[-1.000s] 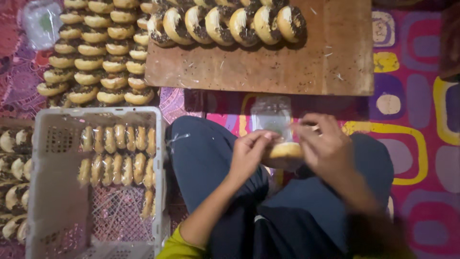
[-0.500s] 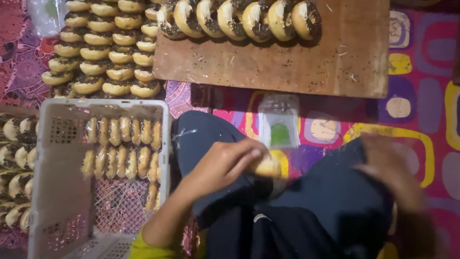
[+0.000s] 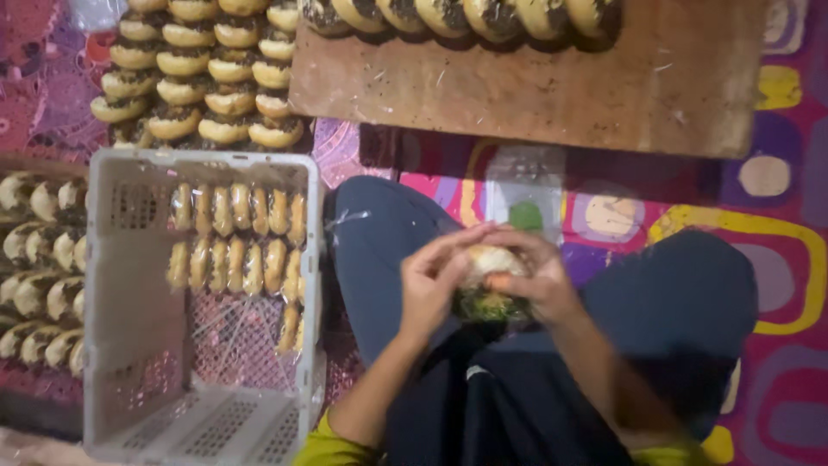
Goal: The person sits on the floor and repeatedly picks donuts from a wooden board, places them into clear plastic bags, and sets the bags into a white crate. Later, the person uses a grater to sprinkle a white topping onto the donuts on the board.
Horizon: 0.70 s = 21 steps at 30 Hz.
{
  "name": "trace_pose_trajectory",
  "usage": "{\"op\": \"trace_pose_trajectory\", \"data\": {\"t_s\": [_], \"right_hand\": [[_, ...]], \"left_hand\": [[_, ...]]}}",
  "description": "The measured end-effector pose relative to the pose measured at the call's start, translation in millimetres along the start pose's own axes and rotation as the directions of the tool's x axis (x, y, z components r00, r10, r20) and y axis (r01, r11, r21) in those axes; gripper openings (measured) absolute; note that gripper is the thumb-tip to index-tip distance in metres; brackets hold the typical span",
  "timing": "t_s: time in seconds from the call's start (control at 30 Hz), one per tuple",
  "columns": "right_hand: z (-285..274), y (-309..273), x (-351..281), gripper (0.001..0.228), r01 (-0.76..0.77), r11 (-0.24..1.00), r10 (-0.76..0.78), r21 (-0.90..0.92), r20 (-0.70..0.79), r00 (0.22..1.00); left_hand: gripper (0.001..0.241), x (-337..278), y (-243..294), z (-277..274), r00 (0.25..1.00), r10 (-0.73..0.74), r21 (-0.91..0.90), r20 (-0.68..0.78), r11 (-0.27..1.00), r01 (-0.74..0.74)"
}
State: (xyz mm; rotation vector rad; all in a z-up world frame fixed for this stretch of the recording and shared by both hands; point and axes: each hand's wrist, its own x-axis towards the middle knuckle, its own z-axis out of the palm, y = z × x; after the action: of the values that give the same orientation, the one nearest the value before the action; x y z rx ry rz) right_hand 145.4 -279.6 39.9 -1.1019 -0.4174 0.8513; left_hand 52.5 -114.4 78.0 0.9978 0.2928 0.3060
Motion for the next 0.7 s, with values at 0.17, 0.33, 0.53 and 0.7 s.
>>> {"op": "trace_pose_trajectory", "data": {"t_s": [0.17,0.33,0.53,0.7], "right_hand": [[4,65,83,0.025,0.047,0.978,-0.021,0.204,-0.124,0.992],[11,80,109,0.018,0.067,0.952,-0.041,-0.299,0.092,0.995],[10,130,58,0.012,0.032,0.800,-0.074,-0.599,-0.045,0.996],[2,147,81,0.016,-0.128,0.933,0.077,-0.337,-0.163,0.984]], "left_hand": [[0.025,4,-9,-62,0.890,0.247,0.426,-0.382,0.902,-0.068],[0.014,-25,3,-121,0.787,0.499,0.755,-0.364,0.653,-0.065],[0.016,-79,-63,-143,0.757,0.279,0.692,-0.591,0.659,0.297],[0.025,-64,-66,-171,0.787,-0.033,0.307,-0.616,0.910,0.279]]}}
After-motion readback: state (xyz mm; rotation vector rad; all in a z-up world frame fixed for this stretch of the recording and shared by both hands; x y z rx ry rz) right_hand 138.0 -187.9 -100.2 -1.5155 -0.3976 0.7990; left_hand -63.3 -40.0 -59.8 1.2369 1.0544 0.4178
